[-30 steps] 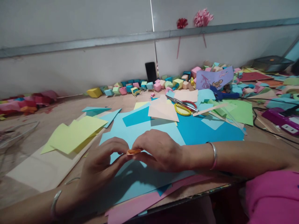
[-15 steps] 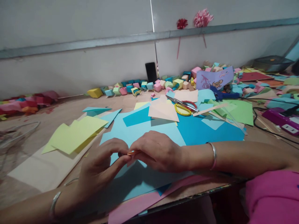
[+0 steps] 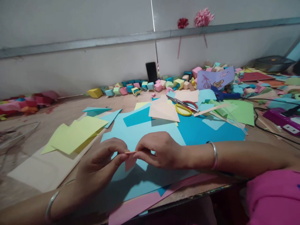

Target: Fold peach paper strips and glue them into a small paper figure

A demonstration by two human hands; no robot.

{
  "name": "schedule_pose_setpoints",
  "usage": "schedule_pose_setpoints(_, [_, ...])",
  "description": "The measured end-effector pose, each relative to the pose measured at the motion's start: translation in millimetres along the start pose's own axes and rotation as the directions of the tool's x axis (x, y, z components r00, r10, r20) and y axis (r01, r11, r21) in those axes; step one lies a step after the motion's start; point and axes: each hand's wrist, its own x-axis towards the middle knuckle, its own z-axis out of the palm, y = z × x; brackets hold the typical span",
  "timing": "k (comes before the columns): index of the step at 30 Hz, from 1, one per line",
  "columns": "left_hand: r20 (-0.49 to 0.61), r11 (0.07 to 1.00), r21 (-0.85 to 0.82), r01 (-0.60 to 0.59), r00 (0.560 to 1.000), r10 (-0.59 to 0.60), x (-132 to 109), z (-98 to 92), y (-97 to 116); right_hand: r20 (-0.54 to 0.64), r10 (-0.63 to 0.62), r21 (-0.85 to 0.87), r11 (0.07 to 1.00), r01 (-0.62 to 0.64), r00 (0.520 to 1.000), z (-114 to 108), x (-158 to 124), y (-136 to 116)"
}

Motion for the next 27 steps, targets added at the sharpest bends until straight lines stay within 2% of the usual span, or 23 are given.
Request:
schedule_pose_setpoints(7, [0.032,0.992,0.064,-0.106,0.994,0.105,-1.3,-1.2,2.5,0.061,-0.018,0.017,1.0,0.017,0.998,-5.1,2.1,-3.6])
schedule_pose_setpoints(12, [0.03,0.96,0.16,-0.23,0.973,0.228,-7.7,1.8,-2.4,0.135,-0.111,-0.158,0.979,0.132,0.985,-3.7,-0.1,-4.1])
schedule_pose_setpoints(15, [0.052,0.963,0.172,-0.21,0.978,0.204,-6.9,2.7,-5.3,0.102,-0.109,-0.134,0.983,0.122,0.989,-3.0,-1.4,-2.6])
schedule_pose_setpoints(18, [0.041,0.973,0.174,-0.15,0.989,0.146,-2.1,2.3,-7.3,0.016,-0.014,0.011,1.0,0.014,1.0,-4.4,-0.2,1.2])
schedule_pose_setpoints(22, [0.008,0.992,0.115,-0.041,0.999,0.041,3.3,2.8,-11.0,0.037,0.104,0.094,0.99,-0.107,0.994,-4.7,2.8,7.4])
schedule_pose_setpoints(24, [0.022,0.996,0.092,-0.008,1.0,0.006,3.8,4.0,-13.3,0.058,0.109,0.083,0.99,-0.114,0.992,-2.9,3.3,9.3])
schedule_pose_setpoints(27, [0.075,0.996,0.085,-0.017,0.997,0.01,2.9,4.9,-16.0,0.069,0.052,0.042,0.998,-0.054,0.996,-0.9,2.6,9.5])
